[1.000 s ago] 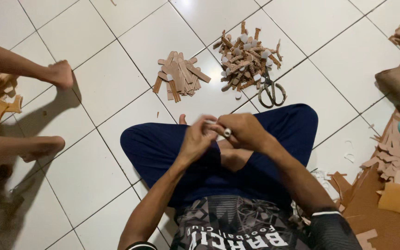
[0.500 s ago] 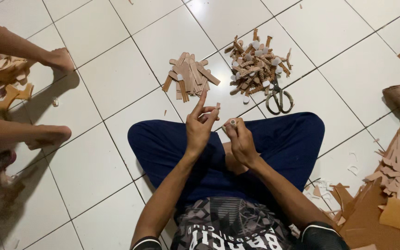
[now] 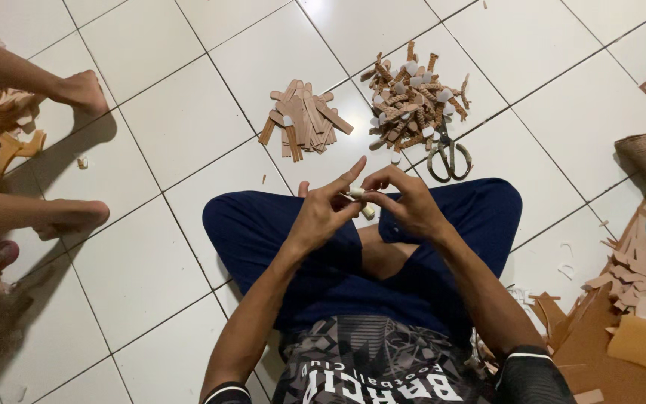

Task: The person sits on the floor and repeatedly wraps a thin strip of material around a cylindrical core to form a spiral shape. They pick up new strips from a pile, wrap them around the core, and place the finished spirals into a growing pile.

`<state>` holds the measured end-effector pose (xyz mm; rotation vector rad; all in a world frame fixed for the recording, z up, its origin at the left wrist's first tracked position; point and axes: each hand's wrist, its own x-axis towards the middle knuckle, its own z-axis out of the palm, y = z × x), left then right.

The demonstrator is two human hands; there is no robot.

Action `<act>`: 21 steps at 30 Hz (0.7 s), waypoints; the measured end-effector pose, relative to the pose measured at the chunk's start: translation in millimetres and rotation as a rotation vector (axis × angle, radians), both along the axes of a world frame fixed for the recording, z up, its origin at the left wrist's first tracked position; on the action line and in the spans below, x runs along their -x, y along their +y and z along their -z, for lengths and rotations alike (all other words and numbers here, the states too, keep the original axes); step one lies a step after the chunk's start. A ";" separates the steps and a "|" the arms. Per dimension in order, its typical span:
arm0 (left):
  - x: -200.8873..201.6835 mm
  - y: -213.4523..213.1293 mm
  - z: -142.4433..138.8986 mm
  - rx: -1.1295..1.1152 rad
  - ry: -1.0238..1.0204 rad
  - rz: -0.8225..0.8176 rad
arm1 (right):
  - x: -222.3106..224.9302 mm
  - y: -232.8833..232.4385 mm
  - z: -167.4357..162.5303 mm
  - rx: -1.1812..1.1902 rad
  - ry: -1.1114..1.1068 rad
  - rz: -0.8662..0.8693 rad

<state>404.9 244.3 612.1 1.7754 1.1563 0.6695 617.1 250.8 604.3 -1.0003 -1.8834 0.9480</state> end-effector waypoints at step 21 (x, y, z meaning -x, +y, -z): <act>-9.7 0.9 5.6 0.053 -0.155 -0.132 | 5.4 -9.0 4.0 -0.287 -0.100 -0.075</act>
